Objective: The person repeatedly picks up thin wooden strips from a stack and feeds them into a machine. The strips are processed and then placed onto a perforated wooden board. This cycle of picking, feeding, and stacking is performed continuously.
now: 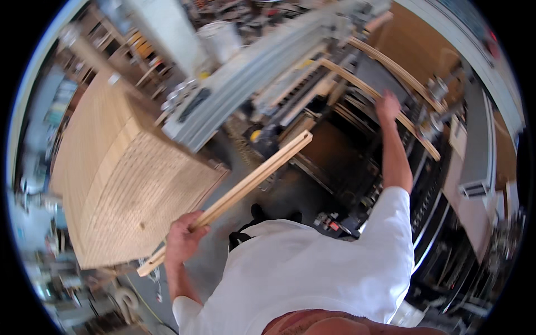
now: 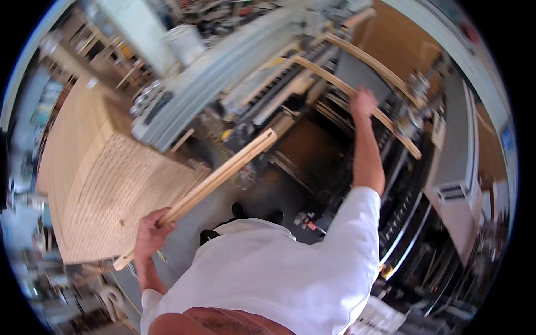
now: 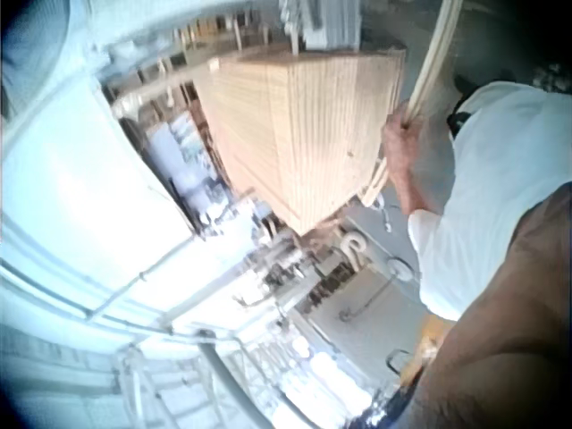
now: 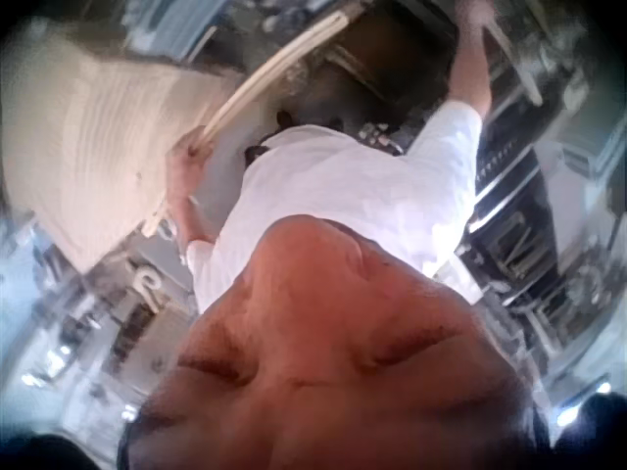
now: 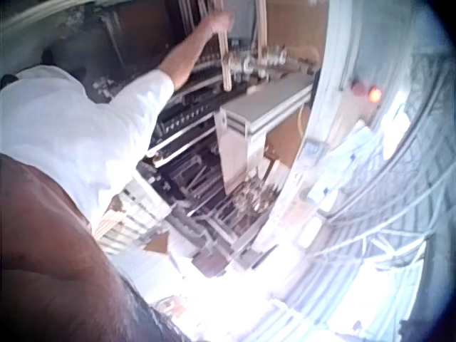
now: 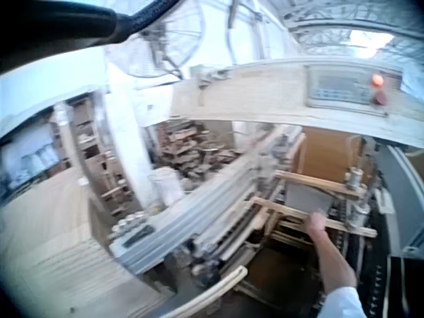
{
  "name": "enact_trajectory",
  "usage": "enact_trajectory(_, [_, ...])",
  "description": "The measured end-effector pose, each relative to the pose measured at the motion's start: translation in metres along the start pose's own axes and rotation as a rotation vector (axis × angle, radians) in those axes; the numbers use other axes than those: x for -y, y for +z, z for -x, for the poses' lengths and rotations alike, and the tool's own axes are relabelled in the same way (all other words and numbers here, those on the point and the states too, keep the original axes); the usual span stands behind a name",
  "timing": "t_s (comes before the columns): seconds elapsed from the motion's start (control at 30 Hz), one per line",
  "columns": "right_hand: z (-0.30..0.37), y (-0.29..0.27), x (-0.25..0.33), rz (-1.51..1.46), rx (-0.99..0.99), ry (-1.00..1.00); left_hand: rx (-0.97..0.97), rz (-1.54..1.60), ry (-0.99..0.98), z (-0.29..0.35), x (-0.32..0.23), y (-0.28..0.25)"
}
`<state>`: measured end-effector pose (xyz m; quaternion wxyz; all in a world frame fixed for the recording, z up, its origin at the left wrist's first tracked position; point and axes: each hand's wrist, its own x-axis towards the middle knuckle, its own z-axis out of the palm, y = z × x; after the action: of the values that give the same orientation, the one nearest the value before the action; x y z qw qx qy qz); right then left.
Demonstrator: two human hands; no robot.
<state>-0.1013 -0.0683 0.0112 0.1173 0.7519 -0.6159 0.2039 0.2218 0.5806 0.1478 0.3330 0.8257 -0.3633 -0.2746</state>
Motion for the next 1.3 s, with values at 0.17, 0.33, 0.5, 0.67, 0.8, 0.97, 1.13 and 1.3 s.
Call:
enact_trajectory(0.17, [0.040, -0.039, 0.055, -0.663, -0.172, 0.011, -0.382, 0.054, -0.099, 0.070, 0.000, -0.119])
enact_trajectory(0.33, [0.153, -0.111, 0.164, -1.060, -0.055, -0.149, -0.808, 0.052, -0.005, 0.099, 0.046, -0.244])
enact_trajectory(0.5, [0.307, -0.114, 0.273, -1.222, 0.266, -0.308, -0.995, 0.024, -0.201, 0.088, 0.143, -0.393])
enact_trajectory(0.67, [0.449, -0.082, 0.348, -1.093, 0.505, -0.400, -0.959, -0.278, -0.366, 0.032, 0.245, -0.514])
enact_trajectory(0.8, [0.529, -0.083, 0.358, -0.735, 0.714, -0.405, -0.918, -0.389, -0.442, -0.022, 0.325, -0.566])
enact_trajectory(0.97, [0.591, -0.106, 0.311, -0.649, 0.790, -0.042, -0.839, -0.511, -0.417, -0.078, 0.316, -0.568])
enact_trajectory(1.13, [0.630, -0.119, 0.265, -0.571, 0.693, -0.002, -0.868, -0.523, -0.331, -0.128, 0.332, -0.590])
enact_trajectory(1.3, [0.672, -0.157, 0.238, -0.575, 0.720, 0.138, -0.645, -0.016, -0.274, -0.162, 0.376, -0.586])
